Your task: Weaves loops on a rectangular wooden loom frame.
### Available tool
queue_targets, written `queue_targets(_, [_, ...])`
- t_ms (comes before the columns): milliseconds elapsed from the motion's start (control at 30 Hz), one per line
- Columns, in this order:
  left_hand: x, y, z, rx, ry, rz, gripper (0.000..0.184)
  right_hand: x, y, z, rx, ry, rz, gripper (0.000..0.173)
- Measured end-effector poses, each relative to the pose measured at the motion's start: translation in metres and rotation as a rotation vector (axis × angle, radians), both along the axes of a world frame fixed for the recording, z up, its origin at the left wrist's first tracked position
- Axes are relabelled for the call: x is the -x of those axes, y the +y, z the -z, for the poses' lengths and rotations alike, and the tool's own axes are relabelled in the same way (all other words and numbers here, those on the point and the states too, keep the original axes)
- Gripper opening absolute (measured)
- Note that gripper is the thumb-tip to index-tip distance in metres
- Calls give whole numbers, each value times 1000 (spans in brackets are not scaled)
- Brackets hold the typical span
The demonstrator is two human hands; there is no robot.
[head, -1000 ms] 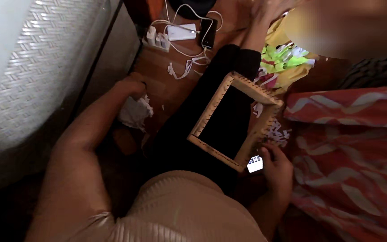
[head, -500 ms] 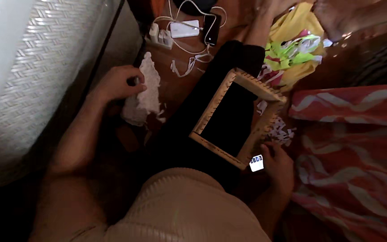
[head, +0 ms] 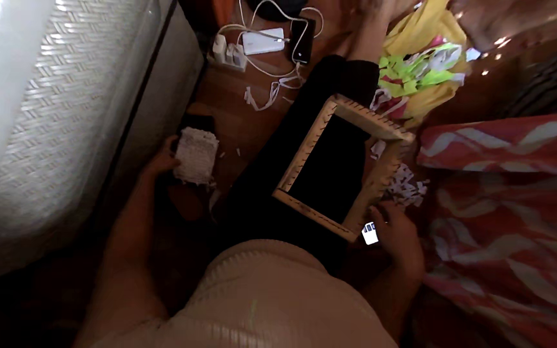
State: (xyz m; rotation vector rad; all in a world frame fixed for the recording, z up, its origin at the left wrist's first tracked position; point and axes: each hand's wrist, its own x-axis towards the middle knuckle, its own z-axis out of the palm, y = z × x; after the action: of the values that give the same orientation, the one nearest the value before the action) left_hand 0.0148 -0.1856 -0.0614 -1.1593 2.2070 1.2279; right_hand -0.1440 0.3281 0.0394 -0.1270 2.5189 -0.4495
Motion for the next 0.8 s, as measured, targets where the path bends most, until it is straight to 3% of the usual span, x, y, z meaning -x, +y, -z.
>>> queue_targets(167, [6, 3, 32, 171, -84, -121, 66, -4, 7, 0, 24, -13, 21, 41])
queue_targets(367, [33, 22, 43, 266, -161, -134, 77, -3, 1, -1, 42, -19, 21, 42])
queue_targets(433, [41, 27, 30, 234, -217, -155, 75, -4, 2, 1, 49, -2, 19, 42])
queue_targets(533, [58, 49, -41, 87, -332, -192, 64, -2, 3, 3, 42, 13, 28, 42])
queue_targets(633, [61, 57, -61, 72, -323, -243, 60, -1, 5, 5, 49, 60, 36, 41])
queue_targets(700, [57, 49, -46, 50, -293, -201, 61, -3, 10, 9, 100, 170, 46, 39])
queue_targets(800, [47, 37, 6, 155, -67, -165, 63, -8, 17, 11, 201, 397, 121, 37])
